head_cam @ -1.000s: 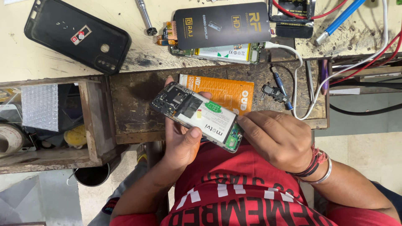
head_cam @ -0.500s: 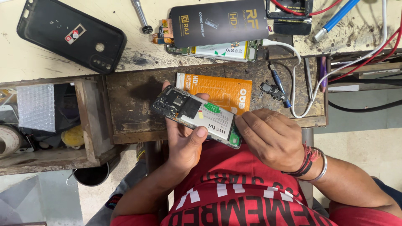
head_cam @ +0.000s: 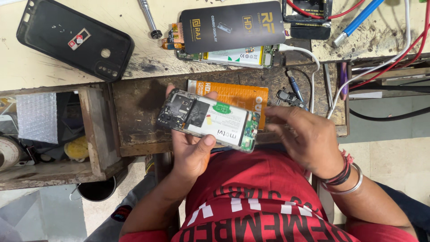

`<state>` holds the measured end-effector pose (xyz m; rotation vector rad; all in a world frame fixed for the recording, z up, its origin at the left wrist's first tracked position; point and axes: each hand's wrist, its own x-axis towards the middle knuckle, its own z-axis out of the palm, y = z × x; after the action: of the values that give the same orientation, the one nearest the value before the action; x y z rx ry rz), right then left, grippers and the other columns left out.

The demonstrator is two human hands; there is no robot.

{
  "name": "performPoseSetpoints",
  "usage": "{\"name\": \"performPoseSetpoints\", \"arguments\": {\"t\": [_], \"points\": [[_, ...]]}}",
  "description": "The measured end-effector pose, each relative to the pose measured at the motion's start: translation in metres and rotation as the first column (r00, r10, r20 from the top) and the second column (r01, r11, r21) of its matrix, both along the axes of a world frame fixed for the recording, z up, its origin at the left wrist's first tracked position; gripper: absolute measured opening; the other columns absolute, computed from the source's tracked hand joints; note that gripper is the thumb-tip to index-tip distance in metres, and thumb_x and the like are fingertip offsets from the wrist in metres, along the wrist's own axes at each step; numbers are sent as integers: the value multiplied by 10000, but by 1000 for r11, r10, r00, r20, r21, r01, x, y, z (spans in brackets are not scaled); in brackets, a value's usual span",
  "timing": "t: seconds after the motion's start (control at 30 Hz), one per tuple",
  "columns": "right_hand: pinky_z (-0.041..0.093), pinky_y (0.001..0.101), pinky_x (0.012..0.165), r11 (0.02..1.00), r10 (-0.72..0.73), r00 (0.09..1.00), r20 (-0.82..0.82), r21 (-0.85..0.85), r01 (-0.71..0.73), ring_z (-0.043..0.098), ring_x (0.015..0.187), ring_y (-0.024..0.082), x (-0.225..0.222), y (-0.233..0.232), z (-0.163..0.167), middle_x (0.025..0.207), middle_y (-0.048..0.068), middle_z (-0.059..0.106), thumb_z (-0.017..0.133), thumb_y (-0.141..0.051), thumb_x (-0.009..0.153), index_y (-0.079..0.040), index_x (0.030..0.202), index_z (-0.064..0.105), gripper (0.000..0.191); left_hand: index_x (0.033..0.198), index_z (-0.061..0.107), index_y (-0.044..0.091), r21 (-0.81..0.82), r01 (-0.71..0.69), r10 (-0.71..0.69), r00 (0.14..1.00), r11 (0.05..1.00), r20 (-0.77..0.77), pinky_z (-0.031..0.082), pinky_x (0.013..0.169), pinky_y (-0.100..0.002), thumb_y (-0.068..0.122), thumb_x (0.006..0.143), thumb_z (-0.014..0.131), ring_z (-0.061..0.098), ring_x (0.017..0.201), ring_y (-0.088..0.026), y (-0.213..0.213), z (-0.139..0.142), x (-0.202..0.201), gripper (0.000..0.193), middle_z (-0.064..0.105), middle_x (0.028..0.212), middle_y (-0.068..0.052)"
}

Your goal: The person pries the back cover off a light blue smartphone, removes the back panel and battery, and works on the internal components with a screwdriver on a cluttered repair bench, manipulating small parts inside the opened phone.

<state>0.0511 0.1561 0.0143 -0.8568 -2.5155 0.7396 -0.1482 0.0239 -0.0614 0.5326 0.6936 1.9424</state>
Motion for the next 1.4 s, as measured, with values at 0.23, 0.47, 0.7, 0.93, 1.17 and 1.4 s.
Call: {"name": "performPoseSetpoints", "arguments": {"t": [0.23, 0.47, 0.7, 0.93, 1.17, 1.4], "points": [[591, 255, 691, 966, -168, 985, -27, -203, 159, 766, 804, 136, 14, 6, -23, 866, 67, 748, 657, -21, 994, -61, 1142, 733, 171, 1676, -93, 181, -164, -17, -20, 975, 986, -220, 470, 1212, -453, -47, 928, 749, 542, 1410, -255, 2, 9, -10, 1148, 472, 1560, -200], [576, 235, 678, 947, -218, 975, -40, -251, 201, 745, 768, 111, 20, 10, -34, 833, 43, 733, 655, -31, 1010, -54, 1126, 735, 143, 1659, -50, 149, -345, 4, -90, 968, 939, -234, 627, 873, -375, -30, 931, 697, 649, 1169, -221, 15, 4, -13, 1059, 513, 1430, -162], [543, 259, 625, 925, -316, 949, 8, -217, 310, 704, 691, 121, 24, 14, -37, 797, 56, 711, 674, -48, 1021, -63, 1140, 737, 136, 1600, 257, 22, -451, -85, -219, 785, 889, -579, 630, 836, -291, 67, 881, 790, 728, 1037, -144, 18, 17, -35, 895, 647, 1387, -131], [532, 349, 664, 941, -324, 942, 85, 135, 311, 706, 793, 264, 24, 21, -32, 975, 83, 711, 774, -126, 962, -92, 1112, 745, 156, 1449, 580, 161, -446, -519, -443, 138, 730, -886, 591, 820, -377, 349, 839, 877, 727, 920, -224, 19, 39, -43, 704, 723, 1243, -63], [544, 410, 782, 921, -294, 927, 232, 329, 210, 684, 953, 307, 17, 27, -26, 1107, 85, 680, 794, -166, 886, -107, 1134, 742, 261, 1455, 526, 104, -264, -192, -306, -240, 945, -921, 297, 1141, -548, 417, 670, 863, 401, 1421, -338, 43, 34, -60, 910, 518, 1521, -110], [533, 419, 829, 909, -307, 924, 229, 359, 213, 663, 971, 329, 21, 30, -31, 1082, 89, 684, 748, -102, 951, -83, 1109, 724, 161, 1456, 500, 67, -322, -102, -337, -224, 941, -915, 308, 1202, -501, 410, 770, 806, 409, 1455, -322, 44, 21, -73, 826, 529, 1486, -139]]}}
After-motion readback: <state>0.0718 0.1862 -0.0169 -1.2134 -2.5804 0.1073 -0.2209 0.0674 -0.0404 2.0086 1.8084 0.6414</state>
